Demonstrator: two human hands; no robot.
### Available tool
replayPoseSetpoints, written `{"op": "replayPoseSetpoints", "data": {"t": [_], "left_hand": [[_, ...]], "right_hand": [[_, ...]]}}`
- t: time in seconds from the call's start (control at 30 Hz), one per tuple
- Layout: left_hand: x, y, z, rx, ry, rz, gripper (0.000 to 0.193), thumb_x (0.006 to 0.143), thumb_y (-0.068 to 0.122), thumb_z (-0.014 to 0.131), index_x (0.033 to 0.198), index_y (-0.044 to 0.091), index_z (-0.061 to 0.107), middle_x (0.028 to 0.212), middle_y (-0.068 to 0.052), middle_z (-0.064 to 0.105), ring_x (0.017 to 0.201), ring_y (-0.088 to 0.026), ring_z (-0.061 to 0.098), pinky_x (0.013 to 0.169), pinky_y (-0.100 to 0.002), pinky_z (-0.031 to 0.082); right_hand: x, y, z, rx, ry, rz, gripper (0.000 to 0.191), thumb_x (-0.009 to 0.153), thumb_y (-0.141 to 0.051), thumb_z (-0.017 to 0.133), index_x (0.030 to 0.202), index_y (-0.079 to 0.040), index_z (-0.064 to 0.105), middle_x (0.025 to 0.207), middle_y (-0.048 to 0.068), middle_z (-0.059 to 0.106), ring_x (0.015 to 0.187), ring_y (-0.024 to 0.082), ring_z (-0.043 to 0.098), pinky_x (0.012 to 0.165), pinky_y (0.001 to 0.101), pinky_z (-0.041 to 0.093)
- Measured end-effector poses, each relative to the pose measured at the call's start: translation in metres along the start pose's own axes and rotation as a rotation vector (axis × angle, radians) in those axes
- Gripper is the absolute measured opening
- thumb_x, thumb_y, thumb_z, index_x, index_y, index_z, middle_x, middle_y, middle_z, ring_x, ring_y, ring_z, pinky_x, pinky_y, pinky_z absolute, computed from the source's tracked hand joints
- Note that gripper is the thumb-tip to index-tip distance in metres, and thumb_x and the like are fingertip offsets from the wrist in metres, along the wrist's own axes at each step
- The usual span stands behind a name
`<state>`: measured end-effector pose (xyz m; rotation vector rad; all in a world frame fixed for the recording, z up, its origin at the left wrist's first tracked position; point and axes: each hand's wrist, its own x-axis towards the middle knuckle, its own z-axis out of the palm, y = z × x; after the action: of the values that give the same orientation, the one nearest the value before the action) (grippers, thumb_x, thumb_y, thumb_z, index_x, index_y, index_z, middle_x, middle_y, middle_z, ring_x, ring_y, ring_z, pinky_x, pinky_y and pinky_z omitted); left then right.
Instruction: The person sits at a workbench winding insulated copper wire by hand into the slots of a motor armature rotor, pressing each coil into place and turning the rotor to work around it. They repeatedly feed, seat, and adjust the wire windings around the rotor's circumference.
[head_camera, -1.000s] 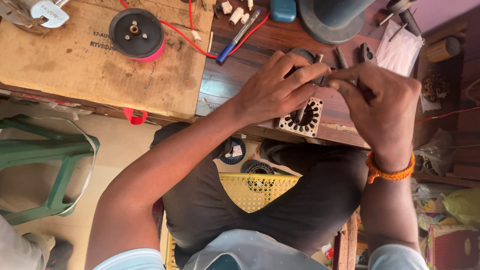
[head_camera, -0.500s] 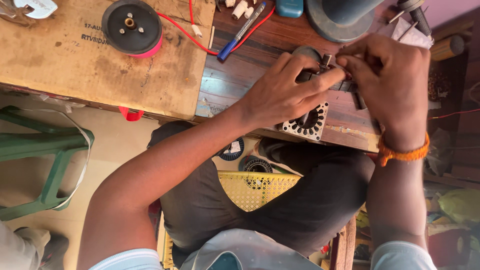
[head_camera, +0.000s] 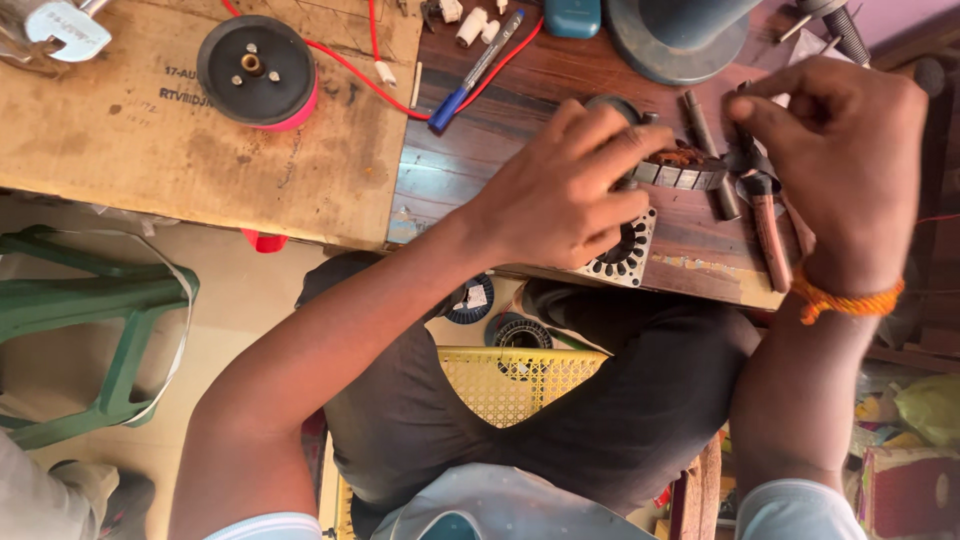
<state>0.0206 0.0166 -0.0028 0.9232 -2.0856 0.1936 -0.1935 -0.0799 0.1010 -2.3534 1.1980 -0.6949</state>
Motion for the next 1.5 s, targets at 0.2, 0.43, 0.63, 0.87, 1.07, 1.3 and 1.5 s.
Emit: {"op": "replayPoseSetpoints", "data": {"t": [0.2, 0.43, 0.63, 0.87, 1.07, 1.3, 1.5], "left_hand": [[0.001, -0.009, -0.006, -0.305, 0.027, -0.105, 0.010, 0.089, 0.018, 0.081, 0.095, 0.010, 0.079, 0.145, -0.008, 0.055, 0.122, -0.028, 0.049, 0.104, -0.043, 0.045], [-0.001, -0.013, -0.010, -0.580, -0.023, -0.197, 0.010, 0.095, 0.020, 0.080, 0.095, 0.010, 0.081, 0.143, -0.002, 0.057, 0.121, -0.024, 0.049, 0.109, -0.035, 0.049], [0.003, -0.013, -0.010, -0.531, -0.003, -0.189, 0.011, 0.092, 0.020, 0.081, 0.091, 0.010, 0.082, 0.139, -0.002, 0.059, 0.118, -0.024, 0.049, 0.106, -0.037, 0.046], [0.002, -0.012, -0.007, -0.526, 0.003, -0.199, 0.010, 0.091, 0.020, 0.080, 0.091, 0.010, 0.082, 0.138, -0.001, 0.060, 0.117, -0.025, 0.049, 0.105, -0.037, 0.046], [0.003, -0.016, -0.009, -0.598, -0.013, -0.192, 0.009, 0.091, 0.018, 0.079, 0.092, 0.009, 0.081, 0.143, -0.001, 0.056, 0.121, -0.024, 0.049, 0.111, -0.036, 0.046], [0.001, -0.013, -0.020, -0.456, 0.063, -0.042, 0.011, 0.092, 0.016, 0.078, 0.099, 0.009, 0.076, 0.150, -0.005, 0.046, 0.128, -0.028, 0.051, 0.104, -0.040, 0.051], [0.002, -0.004, -0.001, 0.112, 0.133, 0.110, 0.031, 0.103, 0.026, 0.080, 0.126, 0.008, 0.071, 0.144, 0.005, 0.046, 0.115, -0.026, 0.053, 0.093, -0.039, 0.050]], "right_hand": [[-0.038, -0.022, -0.019, 0.214, -0.033, 0.142, 0.007, 0.097, -0.003, 0.076, 0.103, -0.001, 0.072, 0.076, -0.006, 0.063, 0.063, -0.003, 0.048, 0.056, 0.0174, 0.034], [-0.060, -0.046, -0.004, 0.068, -0.041, 0.117, 0.011, 0.088, 0.002, 0.078, 0.099, 0.000, 0.074, 0.071, 0.003, 0.065, 0.059, 0.002, 0.049, 0.051, 0.0208, 0.034], [-0.064, -0.051, 0.002, 0.017, 0.018, 0.064, 0.011, 0.090, 0.002, 0.078, 0.101, 0.000, 0.075, 0.080, 0.006, 0.068, 0.065, 0.005, 0.053, 0.058, 0.0218, 0.039], [-0.067, -0.046, 0.006, 0.017, -0.012, 0.042, 0.010, 0.090, 0.002, 0.077, 0.098, -0.003, 0.075, 0.085, 0.005, 0.072, 0.065, 0.007, 0.059, 0.058, 0.0227, 0.043], [-0.069, -0.022, 0.024, -0.248, -0.076, -0.252, 0.008, 0.085, 0.005, 0.078, 0.088, -0.002, 0.076, 0.077, 0.009, 0.072, 0.065, 0.024, 0.066, 0.076, 0.0411, 0.049], [-0.076, 0.010, 0.049, -0.184, -0.127, -0.286, 0.007, 0.091, 0.000, 0.075, 0.097, -0.003, 0.073, 0.088, 0.011, 0.071, 0.076, 0.028, 0.069, 0.069, 0.0375, 0.052], [-0.088, 0.004, 0.046, -0.041, -0.195, -0.161, 0.010, 0.091, -0.001, 0.076, 0.101, -0.002, 0.075, 0.085, 0.010, 0.072, 0.072, 0.022, 0.070, 0.067, 0.0328, 0.053]]}}
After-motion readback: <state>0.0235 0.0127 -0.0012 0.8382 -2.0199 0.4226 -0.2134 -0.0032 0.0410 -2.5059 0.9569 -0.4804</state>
